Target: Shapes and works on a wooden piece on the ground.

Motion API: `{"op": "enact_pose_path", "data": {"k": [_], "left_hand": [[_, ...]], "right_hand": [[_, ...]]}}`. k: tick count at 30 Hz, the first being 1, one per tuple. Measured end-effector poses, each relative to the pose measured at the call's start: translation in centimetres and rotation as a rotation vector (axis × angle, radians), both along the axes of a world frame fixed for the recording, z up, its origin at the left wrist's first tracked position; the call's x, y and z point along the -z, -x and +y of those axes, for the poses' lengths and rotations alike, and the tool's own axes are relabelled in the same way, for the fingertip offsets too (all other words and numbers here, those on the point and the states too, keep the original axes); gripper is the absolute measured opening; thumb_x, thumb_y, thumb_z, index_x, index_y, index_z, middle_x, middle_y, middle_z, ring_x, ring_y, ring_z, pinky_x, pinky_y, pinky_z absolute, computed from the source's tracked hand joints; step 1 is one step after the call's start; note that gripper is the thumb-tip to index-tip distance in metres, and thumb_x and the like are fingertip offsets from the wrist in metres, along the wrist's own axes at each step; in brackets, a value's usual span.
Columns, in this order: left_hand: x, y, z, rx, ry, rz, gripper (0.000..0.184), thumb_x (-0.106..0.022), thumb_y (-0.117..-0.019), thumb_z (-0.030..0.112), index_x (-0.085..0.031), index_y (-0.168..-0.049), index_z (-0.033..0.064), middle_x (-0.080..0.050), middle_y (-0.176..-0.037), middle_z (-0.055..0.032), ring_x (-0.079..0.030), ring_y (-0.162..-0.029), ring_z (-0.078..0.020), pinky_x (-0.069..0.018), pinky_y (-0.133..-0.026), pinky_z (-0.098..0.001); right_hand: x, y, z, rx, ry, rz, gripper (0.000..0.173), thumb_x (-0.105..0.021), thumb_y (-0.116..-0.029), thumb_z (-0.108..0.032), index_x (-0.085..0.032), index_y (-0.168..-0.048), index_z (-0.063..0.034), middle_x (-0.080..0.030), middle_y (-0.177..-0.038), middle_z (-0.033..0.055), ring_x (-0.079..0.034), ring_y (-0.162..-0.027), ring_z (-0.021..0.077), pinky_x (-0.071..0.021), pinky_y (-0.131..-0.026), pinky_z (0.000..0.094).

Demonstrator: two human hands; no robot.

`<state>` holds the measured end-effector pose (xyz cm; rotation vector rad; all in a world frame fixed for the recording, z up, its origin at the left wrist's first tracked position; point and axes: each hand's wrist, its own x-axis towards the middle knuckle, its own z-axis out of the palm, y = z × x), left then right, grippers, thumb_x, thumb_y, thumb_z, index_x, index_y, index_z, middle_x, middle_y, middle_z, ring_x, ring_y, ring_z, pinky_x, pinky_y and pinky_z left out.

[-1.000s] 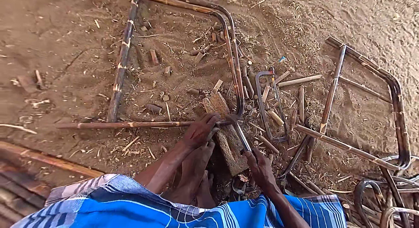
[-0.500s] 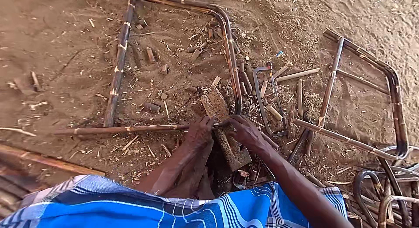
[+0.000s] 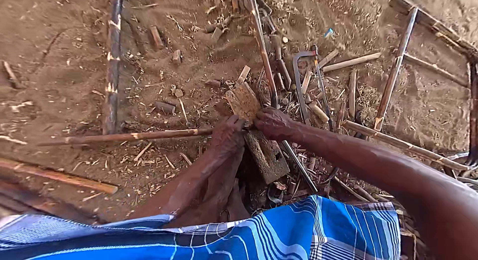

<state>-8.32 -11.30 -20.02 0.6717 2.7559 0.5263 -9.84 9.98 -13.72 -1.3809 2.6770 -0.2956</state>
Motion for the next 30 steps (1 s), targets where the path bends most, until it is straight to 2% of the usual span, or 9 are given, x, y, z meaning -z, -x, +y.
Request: {"op": "enact_pose_path", "data": {"k": [1,3,8,14,17,23,26,27,30], "left_hand": [[0.2,0.2,0.1,-0.009,0.013,0.009,0.023,-0.064,-0.0962,0.013,-0.071,-0.116,0.0037,-0.068,-0.115,-0.0191,-0.068,-0.107,-0.0379,-0.0555,-0.091,-0.0549],[0.3,0.5,0.2,-0.012,0.033,0.025,0.024,-0.064,-0.0970,0.012,-0.071,-0.118,0.0040,-0.068,-0.116,-0.0183,-0.068,-0.107,-0.0374,-0.0566,-0.090,-0.0535],[-1.2,0.2,0.7,0.006,0.141,-0.020,0.025,-0.067,-0.0961,0.018,-0.071,-0.115,0.0024,-0.069,-0.112,-0.0185,-0.069,-0.101,-0.0366,-0.0578,-0.085,-0.0533],[-2.7,-1.7,1.3,0.035,0.199,-0.069,0.022,-0.065,-0.0964,0.016,-0.068,-0.109,-0.0022,-0.068,-0.107,-0.0222,-0.070,-0.093,-0.0397,-0.0587,-0.078,-0.0559],[-2.5,-1.9,1.4,0.016,0.249,-0.092,0.023,-0.064,-0.0981,0.017,-0.066,-0.113,-0.0006,-0.068,-0.108,-0.0219,-0.072,-0.089,-0.0393,-0.0592,-0.075,-0.0551],[-4.3,3.7,-0.8,0.213,0.210,-0.421,0.027,-0.068,-0.0965,0.018,-0.072,-0.122,0.0097,-0.070,-0.121,-0.0155,-0.066,-0.115,-0.0334,-0.0526,-0.101,-0.0555],[-7.1,7.6,0.9,0.448,0.143,-0.131,0.041,-0.064,-0.0968,0.005,-0.063,-0.137,0.0107,-0.061,-0.136,-0.0186,-0.061,-0.124,-0.0405,-0.0535,-0.099,-0.0580],[-7.3,8.6,2.2,0.535,0.117,0.009,0.044,-0.063,-0.0963,0.001,-0.061,-0.139,0.0120,-0.059,-0.141,-0.0151,-0.057,-0.130,-0.0381,-0.0532,-0.102,-0.0537],[-5.2,12.4,6.1,0.830,0.191,0.189,0.047,-0.053,-0.0989,-0.004,-0.059,-0.143,0.0126,-0.054,-0.151,-0.0094,-0.044,-0.146,-0.0331,-0.0382,-0.119,-0.0516]], "right_hand": [[3.8,0.4,0.2,0.019,0.031,-0.004,0.017,-0.057,-0.0936,-0.008,-0.069,-0.095,0.0032,-0.067,-0.091,0.0213,-0.067,-0.091,0.0394,-0.0526,-0.087,0.0529],[6.2,1.3,0.0,0.088,-0.103,-0.080,0.017,-0.064,-0.0903,-0.012,-0.068,-0.102,0.0006,-0.067,-0.099,0.0185,-0.066,-0.100,0.0368,-0.0525,-0.089,0.0514],[6.8,0.3,0.5,0.145,-0.034,-0.088,0.015,-0.063,-0.0900,-0.008,-0.070,-0.102,-0.0009,-0.068,-0.105,0.0171,-0.066,-0.106,0.0348,-0.0541,-0.090,0.0492],[7.3,-1.2,1.6,0.122,0.102,-0.124,0.008,-0.064,-0.0913,-0.007,-0.070,-0.095,-0.0038,-0.065,-0.100,0.0143,-0.065,-0.098,0.0318,-0.0562,-0.086,0.0451],[7.3,-1.2,1.4,0.115,0.074,-0.132,0.011,-0.061,-0.0930,-0.007,-0.071,-0.096,-0.0046,-0.066,-0.104,0.0137,-0.065,-0.105,0.0315,-0.0547,-0.093,0.0455],[7.4,-0.9,0.9,0.123,0.048,-0.138,0.012,-0.064,-0.0903,-0.008,-0.072,-0.099,-0.0056,-0.067,-0.111,0.0132,-0.064,-0.110,0.0312,-0.0519,-0.099,0.0468],[7.9,-1.2,1.2,0.115,0.094,-0.134,0.011,-0.064,-0.0921,-0.009,-0.072,-0.097,-0.0045,-0.068,-0.106,0.0145,-0.065,-0.104,0.0325,-0.0537,-0.094,0.0475],[7.7,-1.3,1.2,0.110,0.082,-0.144,0.011,-0.063,-0.0925,-0.010,-0.072,-0.096,-0.0047,-0.067,-0.105,0.0140,-0.065,-0.104,0.0320,-0.0536,-0.094,0.0473],[7.6,-0.9,1.1,0.112,0.096,-0.114,0.011,-0.062,-0.0924,-0.012,-0.072,-0.094,-0.0064,-0.068,-0.102,0.0122,-0.066,-0.104,0.0301,-0.0547,-0.093,0.0462]]}}
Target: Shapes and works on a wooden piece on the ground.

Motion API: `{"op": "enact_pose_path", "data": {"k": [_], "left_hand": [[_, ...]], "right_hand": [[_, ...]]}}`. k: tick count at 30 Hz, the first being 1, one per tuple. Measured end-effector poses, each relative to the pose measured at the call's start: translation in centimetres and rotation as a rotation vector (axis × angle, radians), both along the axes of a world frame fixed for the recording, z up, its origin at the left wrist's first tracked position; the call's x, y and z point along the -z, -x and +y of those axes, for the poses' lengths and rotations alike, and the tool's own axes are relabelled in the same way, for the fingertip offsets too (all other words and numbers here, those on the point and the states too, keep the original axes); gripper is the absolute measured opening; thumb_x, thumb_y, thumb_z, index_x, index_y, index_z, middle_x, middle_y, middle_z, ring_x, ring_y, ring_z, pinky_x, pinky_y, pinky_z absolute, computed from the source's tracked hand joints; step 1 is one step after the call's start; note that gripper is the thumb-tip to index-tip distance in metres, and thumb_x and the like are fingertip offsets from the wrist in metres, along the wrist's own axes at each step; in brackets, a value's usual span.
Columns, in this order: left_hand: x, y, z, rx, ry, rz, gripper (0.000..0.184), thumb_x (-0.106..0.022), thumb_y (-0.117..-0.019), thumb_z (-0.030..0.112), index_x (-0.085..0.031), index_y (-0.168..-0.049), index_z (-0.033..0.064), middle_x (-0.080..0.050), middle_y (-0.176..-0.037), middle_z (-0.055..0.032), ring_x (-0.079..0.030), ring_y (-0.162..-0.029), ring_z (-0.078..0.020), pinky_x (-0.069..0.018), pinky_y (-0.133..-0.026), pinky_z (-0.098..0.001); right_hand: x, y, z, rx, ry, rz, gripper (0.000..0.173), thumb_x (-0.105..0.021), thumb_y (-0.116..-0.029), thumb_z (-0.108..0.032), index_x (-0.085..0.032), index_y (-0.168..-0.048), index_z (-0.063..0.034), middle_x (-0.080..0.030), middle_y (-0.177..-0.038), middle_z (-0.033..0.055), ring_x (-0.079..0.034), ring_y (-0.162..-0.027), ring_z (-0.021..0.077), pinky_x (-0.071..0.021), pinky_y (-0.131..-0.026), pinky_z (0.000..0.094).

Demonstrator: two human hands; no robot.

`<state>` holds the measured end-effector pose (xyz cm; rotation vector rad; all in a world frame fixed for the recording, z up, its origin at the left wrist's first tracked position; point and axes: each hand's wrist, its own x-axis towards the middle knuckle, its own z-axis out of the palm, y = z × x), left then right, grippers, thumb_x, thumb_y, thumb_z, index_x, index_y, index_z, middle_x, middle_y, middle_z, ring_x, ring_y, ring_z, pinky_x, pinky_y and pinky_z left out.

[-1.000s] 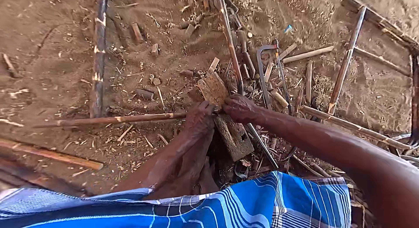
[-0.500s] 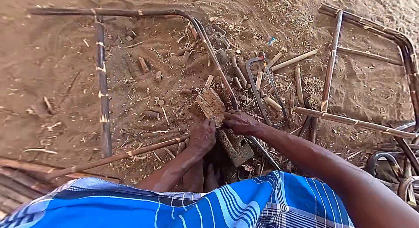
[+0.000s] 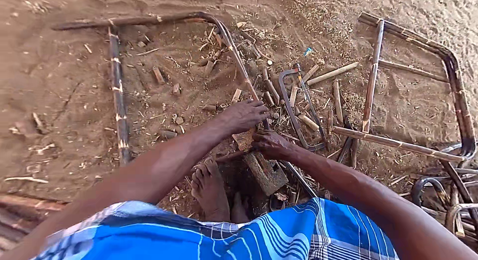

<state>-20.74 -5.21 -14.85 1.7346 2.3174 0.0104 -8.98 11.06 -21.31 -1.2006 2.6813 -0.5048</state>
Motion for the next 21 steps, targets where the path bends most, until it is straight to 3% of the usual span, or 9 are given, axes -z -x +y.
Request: {"op": "enact_pose_path", "data": {"k": [4,7,11,13,16,17,19,21], "left_hand": [[3.3,1.6,3.1,0.149,0.091,-0.041,0.041,-0.055,-0.1013,0.004,-0.064,-0.139,0.0169,-0.061,-0.144,-0.0071,-0.047,-0.144,-0.0302,-0.0337,-0.120,-0.0547],[4.2,1.7,4.5,0.213,0.091,-0.070,0.025,-0.058,-0.0982,0.002,-0.073,-0.117,0.0104,-0.071,-0.122,-0.0102,-0.062,-0.124,-0.0305,-0.0439,-0.112,-0.0503],[5.0,2.0,4.4,0.250,0.057,-0.029,0.026,-0.062,-0.0951,0.000,-0.072,-0.117,0.0105,-0.070,-0.118,-0.0127,-0.064,-0.118,-0.0333,-0.0495,-0.104,-0.0505],[4.8,1.8,3.9,0.235,0.050,-0.023,0.030,-0.061,-0.0958,0.000,-0.071,-0.122,0.0104,-0.069,-0.121,-0.0144,-0.063,-0.120,-0.0344,-0.0488,-0.105,-0.0507],[5.0,1.8,3.9,0.214,-0.041,-0.049,0.021,-0.062,-0.0945,-0.002,-0.072,-0.112,0.0060,-0.069,-0.112,-0.0168,-0.065,-0.115,-0.0368,-0.0523,-0.098,-0.0531],[5.0,2.1,3.8,0.202,-0.053,-0.059,0.019,-0.062,-0.0940,-0.003,-0.071,-0.109,0.0047,-0.069,-0.112,-0.0172,-0.065,-0.114,-0.0374,-0.0520,-0.099,-0.0539],[5.0,2.3,3.2,0.189,-0.046,-0.059,0.017,-0.063,-0.0950,-0.001,-0.071,-0.109,0.0047,-0.070,-0.114,-0.0169,-0.065,-0.115,-0.0374,-0.0525,-0.098,-0.0540],[5.1,2.2,2.9,0.204,-0.039,-0.042,0.018,-0.061,-0.0958,-0.001,-0.071,-0.110,0.0048,-0.070,-0.113,-0.0169,-0.066,-0.114,-0.0374,-0.0529,-0.097,-0.0535]], "right_hand": [[-0.1,-0.4,0.1,0.030,-0.019,-0.023,0.012,-0.061,-0.0939,-0.012,-0.072,-0.095,-0.0064,-0.068,-0.104,0.0120,-0.066,-0.106,0.0296,-0.0539,-0.096,0.0460],[-0.2,-0.4,-0.1,0.045,-0.035,-0.028,0.010,-0.063,-0.0919,-0.011,-0.072,-0.094,-0.0067,-0.067,-0.103,0.0117,-0.067,-0.102,0.0298,-0.0569,-0.087,0.0471],[-0.5,-0.4,0.0,0.046,-0.044,-0.044,0.012,-0.060,-0.0938,-0.010,-0.072,-0.097,-0.0068,-0.068,-0.107,0.0117,-0.066,-0.107,0.0298,-0.0562,-0.091,0.0466],[-0.2,-1.3,0.0,0.087,-0.003,0.009,0.016,-0.057,-0.0964,-0.009,-0.072,-0.103,-0.0078,-0.068,-0.111,0.0111,-0.064,-0.113,0.0288,-0.0520,-0.101,0.0441],[-1.3,-5.3,0.4,0.370,0.121,0.039,0.033,-0.064,-0.0988,-0.017,-0.066,-0.131,-0.0086,-0.062,-0.136,0.0165,-0.054,-0.135,0.0300,-0.0393,-0.120,0.0448],[-2.0,-7.1,0.6,0.534,0.161,0.034,0.041,-0.070,-0.0962,-0.022,-0.064,-0.135,-0.0123,-0.061,-0.138,0.0141,-0.054,-0.135,0.0274,-0.0424,-0.117,0.0440],[-2.5,-11.1,1.5,0.831,0.186,-0.022,0.044,-0.073,-0.0947,-0.030,-0.064,-0.135,-0.0132,-0.063,-0.131,0.0140,-0.062,-0.122,0.0294,-0.0530,-0.102,0.0489],[-1.5,-14.6,2.7,0.969,0.169,-0.084,0.044,-0.067,-0.0975,-0.037,-0.063,-0.134,-0.0118,-0.063,-0.132,0.0137,-0.062,-0.121,0.0308,-0.0528,-0.101,0.0512]]}}
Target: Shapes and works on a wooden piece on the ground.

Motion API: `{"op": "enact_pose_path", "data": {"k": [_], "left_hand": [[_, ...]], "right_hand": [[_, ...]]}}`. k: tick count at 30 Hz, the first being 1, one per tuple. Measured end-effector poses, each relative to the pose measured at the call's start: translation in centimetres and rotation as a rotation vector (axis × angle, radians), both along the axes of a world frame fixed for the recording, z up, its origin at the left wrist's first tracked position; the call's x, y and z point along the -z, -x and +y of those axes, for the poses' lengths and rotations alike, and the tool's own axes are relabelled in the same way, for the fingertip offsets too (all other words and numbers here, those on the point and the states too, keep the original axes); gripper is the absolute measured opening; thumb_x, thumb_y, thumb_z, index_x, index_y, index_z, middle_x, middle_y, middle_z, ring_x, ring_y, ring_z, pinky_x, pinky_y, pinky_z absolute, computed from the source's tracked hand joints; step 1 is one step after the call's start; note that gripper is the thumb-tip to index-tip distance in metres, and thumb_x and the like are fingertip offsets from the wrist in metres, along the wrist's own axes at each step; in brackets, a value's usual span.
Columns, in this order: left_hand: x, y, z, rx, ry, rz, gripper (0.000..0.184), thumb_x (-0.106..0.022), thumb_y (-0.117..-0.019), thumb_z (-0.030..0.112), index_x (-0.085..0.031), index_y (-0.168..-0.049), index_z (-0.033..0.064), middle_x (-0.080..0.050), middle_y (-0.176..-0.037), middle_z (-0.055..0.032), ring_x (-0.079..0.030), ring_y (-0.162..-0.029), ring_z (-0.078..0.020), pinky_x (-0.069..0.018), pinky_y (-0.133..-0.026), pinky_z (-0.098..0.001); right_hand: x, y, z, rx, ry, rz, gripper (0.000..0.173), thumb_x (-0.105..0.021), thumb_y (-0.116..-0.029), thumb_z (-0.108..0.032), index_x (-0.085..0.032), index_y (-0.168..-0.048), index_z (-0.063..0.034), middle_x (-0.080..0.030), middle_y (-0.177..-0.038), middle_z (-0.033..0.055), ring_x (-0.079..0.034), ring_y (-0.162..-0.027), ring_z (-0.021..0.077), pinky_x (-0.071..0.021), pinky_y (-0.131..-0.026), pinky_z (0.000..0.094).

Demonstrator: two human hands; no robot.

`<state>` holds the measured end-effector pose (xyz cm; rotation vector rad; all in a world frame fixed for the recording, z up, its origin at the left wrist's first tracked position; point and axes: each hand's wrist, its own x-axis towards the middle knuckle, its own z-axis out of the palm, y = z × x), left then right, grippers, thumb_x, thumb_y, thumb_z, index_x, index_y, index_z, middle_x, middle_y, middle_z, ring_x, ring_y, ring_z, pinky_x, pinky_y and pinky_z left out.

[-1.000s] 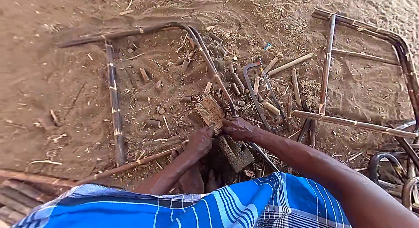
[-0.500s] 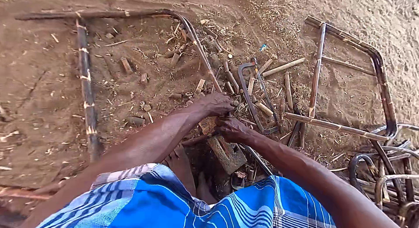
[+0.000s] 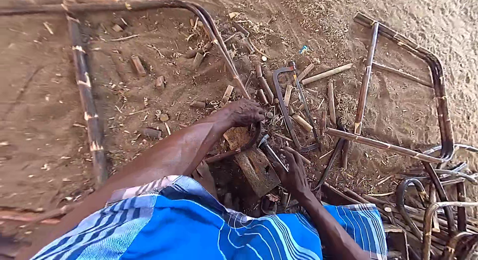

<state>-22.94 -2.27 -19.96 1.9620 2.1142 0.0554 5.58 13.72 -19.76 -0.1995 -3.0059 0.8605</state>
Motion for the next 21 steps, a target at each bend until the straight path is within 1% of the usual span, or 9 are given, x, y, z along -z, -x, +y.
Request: {"op": "enact_pose_path", "data": {"k": [2,4,6,9,10,12,14,17,21], "left_hand": [[0.1,0.3,0.0,0.007,-0.020,0.011,0.018,-0.062,-0.0956,-0.001,-0.072,-0.109,0.0049,-0.071,-0.113,-0.0166,-0.066,-0.114,-0.0372,-0.0523,-0.099,-0.0529],[0.4,0.3,-0.1,0.013,-0.042,0.004,0.017,-0.064,-0.0945,0.000,-0.072,-0.109,0.0053,-0.070,-0.113,-0.0162,-0.065,-0.115,-0.0367,-0.0515,-0.101,-0.0528],[0.7,0.5,-0.1,0.010,-0.077,0.008,0.014,-0.064,-0.0962,0.003,-0.072,-0.107,0.0069,-0.071,-0.113,-0.0147,-0.066,-0.116,-0.0352,-0.0513,-0.102,-0.0520],[0.6,0.5,-0.1,-0.001,-0.080,0.000,0.016,-0.061,-0.0995,0.005,-0.072,-0.109,0.0078,-0.072,-0.115,-0.0136,-0.066,-0.117,-0.0337,-0.0498,-0.106,-0.0504],[0.6,0.5,-0.1,-0.004,-0.079,0.001,0.015,-0.061,-0.0999,0.005,-0.072,-0.110,0.0080,-0.072,-0.114,-0.0135,-0.066,-0.117,-0.0335,-0.0498,-0.106,-0.0502],[0.6,0.4,-0.3,-0.006,-0.084,-0.002,0.016,-0.061,-0.0994,0.004,-0.072,-0.110,0.0080,-0.072,-0.112,-0.0136,-0.067,-0.116,-0.0340,-0.0499,-0.106,-0.0504],[0.9,0.3,-0.3,0.000,-0.096,-0.003,0.016,-0.061,-0.0988,0.004,-0.072,-0.110,0.0089,-0.072,-0.111,-0.0133,-0.067,-0.115,-0.0341,-0.0505,-0.105,-0.0503],[0.9,0.4,-0.4,0.000,-0.099,0.014,0.020,-0.061,-0.0987,0.004,-0.072,-0.113,0.0107,-0.072,-0.113,-0.0128,-0.067,-0.115,-0.0344,-0.0508,-0.105,-0.0508],[0.4,0.6,-0.6,0.028,-0.079,0.028,0.023,-0.059,-0.0986,0.001,-0.071,-0.117,0.0079,-0.072,-0.116,-0.0143,-0.066,-0.119,-0.0349,-0.0494,-0.107,-0.0511]], "right_hand": [[0.2,-0.3,0.0,-0.028,0.029,0.044,0.040,-0.069,-0.0966,-0.035,-0.067,-0.129,-0.0112,-0.065,-0.128,0.0114,-0.063,-0.120,0.0279,-0.0534,-0.101,0.0478],[-0.4,2.0,-1.7,0.002,0.179,0.015,0.041,-0.072,-0.0962,-0.031,-0.066,-0.129,-0.0067,-0.067,-0.126,0.0125,-0.066,-0.117,0.0249,-0.0557,-0.099,0.0437],[-0.3,6.0,-2.6,0.114,0.372,-0.114,0.050,-0.070,-0.0972,-0.029,-0.058,-0.138,-0.0029,-0.067,-0.123,0.0134,-0.068,-0.109,0.0233,-0.0578,-0.096,0.0431],[0.7,10.8,-2.0,0.159,0.517,-0.328,0.065,-0.072,-0.0953,-0.036,-0.048,-0.148,-0.0055,-0.068,-0.129,0.0120,-0.069,-0.108,0.0241,-0.0554,-0.097,0.0489],[1.4,11.9,-1.6,0.131,0.565,-0.363,0.062,-0.074,-0.0932,-0.036,-0.054,-0.144,-0.0072,-0.070,-0.126,0.0100,-0.070,-0.108,0.0226,-0.0555,-0.098,0.0497],[2.7,13.2,-1.2,0.074,0.744,-0.377,0.046,-0.077,-0.0915,-0.024,-0.065,-0.132,-0.0045,-0.073,-0.116,0.0103,-0.071,-0.104,0.0194,-0.0566,-0.096,0.0460],[2.7,13.5,-0.9,0.064,0.931,-0.409,0.041,-0.076,-0.0909,-0.012,-0.065,-0.129,-0.0001,-0.074,-0.112,0.0117,-0.071,-0.097,0.0164,-0.0584,-0.092,0.0390],[1.9,14.3,-0.4,0.044,0.965,-0.533,0.039,-0.075,-0.0922,-0.013,-0.065,-0.127,0.0001,-0.073,-0.109,0.0110,-0.070,-0.091,0.0144,-0.0585,-0.086,0.0355],[2.1,14.8,-0.4,0.093,0.895,-0.590,0.040,-0.080,-0.0892,-0.021,-0.068,-0.123,-0.0024,-0.073,-0.108,0.0124,-0.070,-0.093,0.0178,-0.0575,-0.088,0.0399]]}}
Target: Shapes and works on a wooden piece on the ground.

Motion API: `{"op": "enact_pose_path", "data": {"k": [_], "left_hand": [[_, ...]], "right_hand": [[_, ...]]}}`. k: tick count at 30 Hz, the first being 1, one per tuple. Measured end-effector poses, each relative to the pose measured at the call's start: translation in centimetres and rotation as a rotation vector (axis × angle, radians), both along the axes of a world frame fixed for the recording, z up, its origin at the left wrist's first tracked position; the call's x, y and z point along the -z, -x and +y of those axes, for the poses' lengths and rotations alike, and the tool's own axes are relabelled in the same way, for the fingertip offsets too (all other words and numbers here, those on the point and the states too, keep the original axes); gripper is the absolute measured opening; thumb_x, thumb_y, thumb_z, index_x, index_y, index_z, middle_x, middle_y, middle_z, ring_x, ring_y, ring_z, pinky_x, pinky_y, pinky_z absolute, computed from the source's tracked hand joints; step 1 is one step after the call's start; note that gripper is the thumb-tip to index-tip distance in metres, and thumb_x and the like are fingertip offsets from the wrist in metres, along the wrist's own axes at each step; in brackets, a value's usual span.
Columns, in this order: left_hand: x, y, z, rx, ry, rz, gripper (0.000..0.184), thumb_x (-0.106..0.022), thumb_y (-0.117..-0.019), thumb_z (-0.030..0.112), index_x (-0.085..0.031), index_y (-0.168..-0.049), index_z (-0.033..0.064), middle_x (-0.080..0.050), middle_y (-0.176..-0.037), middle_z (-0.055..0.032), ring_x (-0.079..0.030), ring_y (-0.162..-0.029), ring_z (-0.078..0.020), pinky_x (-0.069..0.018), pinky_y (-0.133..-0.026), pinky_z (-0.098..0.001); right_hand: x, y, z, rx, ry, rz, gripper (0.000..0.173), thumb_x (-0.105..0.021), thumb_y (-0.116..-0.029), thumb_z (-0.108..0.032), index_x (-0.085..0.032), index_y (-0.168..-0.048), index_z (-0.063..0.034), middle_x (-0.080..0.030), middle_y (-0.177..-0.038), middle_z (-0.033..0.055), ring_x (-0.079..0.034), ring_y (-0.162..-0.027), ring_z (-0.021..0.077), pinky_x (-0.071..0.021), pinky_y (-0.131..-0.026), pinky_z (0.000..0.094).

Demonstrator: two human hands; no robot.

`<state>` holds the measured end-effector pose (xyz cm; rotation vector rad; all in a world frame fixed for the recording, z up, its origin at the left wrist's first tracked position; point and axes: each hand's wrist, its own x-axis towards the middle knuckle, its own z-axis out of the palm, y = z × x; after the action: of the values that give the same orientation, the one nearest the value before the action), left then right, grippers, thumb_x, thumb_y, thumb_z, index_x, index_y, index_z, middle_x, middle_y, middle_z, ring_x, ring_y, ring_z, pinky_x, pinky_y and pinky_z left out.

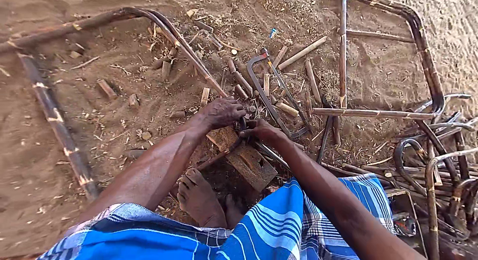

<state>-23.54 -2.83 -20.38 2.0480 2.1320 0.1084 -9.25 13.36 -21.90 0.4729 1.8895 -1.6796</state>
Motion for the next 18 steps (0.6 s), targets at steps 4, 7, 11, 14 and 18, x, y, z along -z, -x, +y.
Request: {"op": "enact_pose_path", "data": {"k": [4,7,11,14,18], "left_hand": [[0.6,0.2,-0.3,0.016,-0.050,0.020,0.023,-0.060,-0.0975,0.000,-0.070,-0.116,0.0079,-0.071,-0.117,-0.0133,-0.065,-0.120,-0.0347,-0.0515,-0.103,-0.0516],[0.1,-0.9,-0.7,-0.128,-0.103,-0.082,0.023,-0.058,-0.0995,0.002,-0.069,-0.120,0.0031,-0.066,-0.128,-0.0186,-0.058,-0.129,-0.0377,-0.0463,-0.112,-0.0493],[-3.7,-3.8,-0.4,-1.018,-0.008,-0.450,0.039,-0.059,-0.1002,0.032,-0.062,-0.122,-0.0001,-0.068,-0.111,-0.0205,-0.069,-0.103,-0.0389,-0.0552,-0.087,-0.0611],[-3.3,-3.6,1.4,-1.293,0.333,-0.792,0.087,-0.063,-0.0798,0.083,-0.073,-0.104,0.0002,-0.075,-0.098,-0.0194,-0.075,-0.093,-0.0349,-0.0589,-0.087,-0.0613],[-2.0,-3.9,3.2,-1.145,0.436,-0.655,0.066,-0.075,-0.0836,0.064,-0.071,-0.093,-0.0012,-0.070,-0.096,-0.0249,-0.068,-0.096,-0.0431,-0.0512,-0.084,-0.0681]], "right_hand": [[0.2,0.2,-0.1,0.059,-0.001,-0.047,0.033,-0.082,-0.0855,-0.020,-0.072,-0.111,-0.0020,-0.073,-0.096,0.0113,-0.070,-0.083,0.0179,-0.0591,-0.079,0.0395],[0.1,0.1,0.0,0.055,0.005,-0.062,0.034,-0.083,-0.0845,-0.020,-0.072,-0.111,-0.0026,-0.073,-0.096,0.0108,-0.070,-0.082,0.0177,-0.0592,-0.078,0.0393],[0.5,0.3,0.1,0.047,-0.034,-0.061,0.033,-0.085,-0.0828,-0.025,-0.074,-0.108,-0.0058,-0.074,-0.096,0.0094,-0.070,-0.085,0.0186,-0.0583,-0.082,0.0430],[0.5,0.1,0.0,0.056,-0.048,-0.073,0.033,-0.085,-0.0821,-0.024,-0.074,-0.107,-0.0061,-0.074,-0.095,0.0090,-0.070,-0.085,0.0185,-0.0578,-0.081,0.0434],[0.9,0.2,0.1,0.073,-0.064,-0.065,0.034,-0.087,-0.0801,-0.024,-0.071,-0.103,-0.0033,-0.073,-0.092,0.0101,-0.071,-0.083,0.0202,-0.0587,-0.081,0.0448]]}}
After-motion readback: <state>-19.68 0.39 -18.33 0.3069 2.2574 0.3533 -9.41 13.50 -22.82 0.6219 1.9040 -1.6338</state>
